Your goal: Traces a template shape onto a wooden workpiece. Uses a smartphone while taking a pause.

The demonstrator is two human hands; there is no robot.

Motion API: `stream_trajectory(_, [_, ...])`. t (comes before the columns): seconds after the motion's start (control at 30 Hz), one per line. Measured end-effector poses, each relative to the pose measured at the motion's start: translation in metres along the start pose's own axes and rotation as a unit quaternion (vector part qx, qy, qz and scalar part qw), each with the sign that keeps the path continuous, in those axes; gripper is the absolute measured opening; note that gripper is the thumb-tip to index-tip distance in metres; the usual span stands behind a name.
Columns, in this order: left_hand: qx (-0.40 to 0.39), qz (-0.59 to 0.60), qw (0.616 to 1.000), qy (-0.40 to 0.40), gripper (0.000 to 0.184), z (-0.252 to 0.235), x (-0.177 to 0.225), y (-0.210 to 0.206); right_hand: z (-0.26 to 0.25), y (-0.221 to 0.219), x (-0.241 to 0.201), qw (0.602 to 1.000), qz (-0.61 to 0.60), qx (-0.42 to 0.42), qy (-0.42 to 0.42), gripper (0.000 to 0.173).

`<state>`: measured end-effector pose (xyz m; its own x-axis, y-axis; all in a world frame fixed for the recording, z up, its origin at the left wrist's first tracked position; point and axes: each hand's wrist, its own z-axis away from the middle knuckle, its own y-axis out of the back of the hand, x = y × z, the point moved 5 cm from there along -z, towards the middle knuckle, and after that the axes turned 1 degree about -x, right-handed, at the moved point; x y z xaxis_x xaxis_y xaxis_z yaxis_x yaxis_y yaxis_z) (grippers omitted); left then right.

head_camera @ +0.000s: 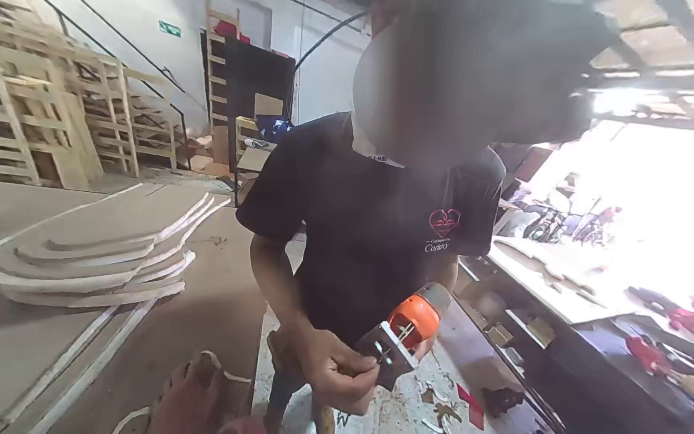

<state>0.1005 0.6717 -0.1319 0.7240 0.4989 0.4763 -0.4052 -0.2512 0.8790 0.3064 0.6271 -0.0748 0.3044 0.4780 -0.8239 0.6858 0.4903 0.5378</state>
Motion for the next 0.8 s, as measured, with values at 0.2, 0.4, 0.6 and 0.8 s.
stream_trajectory(0.2, [-0.025, -0.021, 0.999, 0.015, 0.076, 0.003, 0.007, 0.006, -0.036, 0.003, 0.028, 0.989, 0.003, -0.022, -0.144, 0.053])
stream_trajectory(0.4, [-0.038, -0.006, 0.999, -0.001, 0.068, 0.006, 0.008, 0.015, -0.015, -0.027, 0.018, 0.976, -0.002, -0.037, -0.214, 0.047])
stream_trajectory(0.6, [-0.057, -0.002, 0.998, -0.028, 0.065, 0.01, 0.0, 0.014, -0.009, -0.032, 0.022, 0.986, 0.008, 0.024, -0.166, 0.054])
stream_trajectory(0.8, [-0.074, -0.034, 0.997, -0.018, 0.078, -0.002, -0.001, 0.014, -0.04, -0.025, 0.036, 0.981, 0.023, 0.015, -0.19, 0.059])
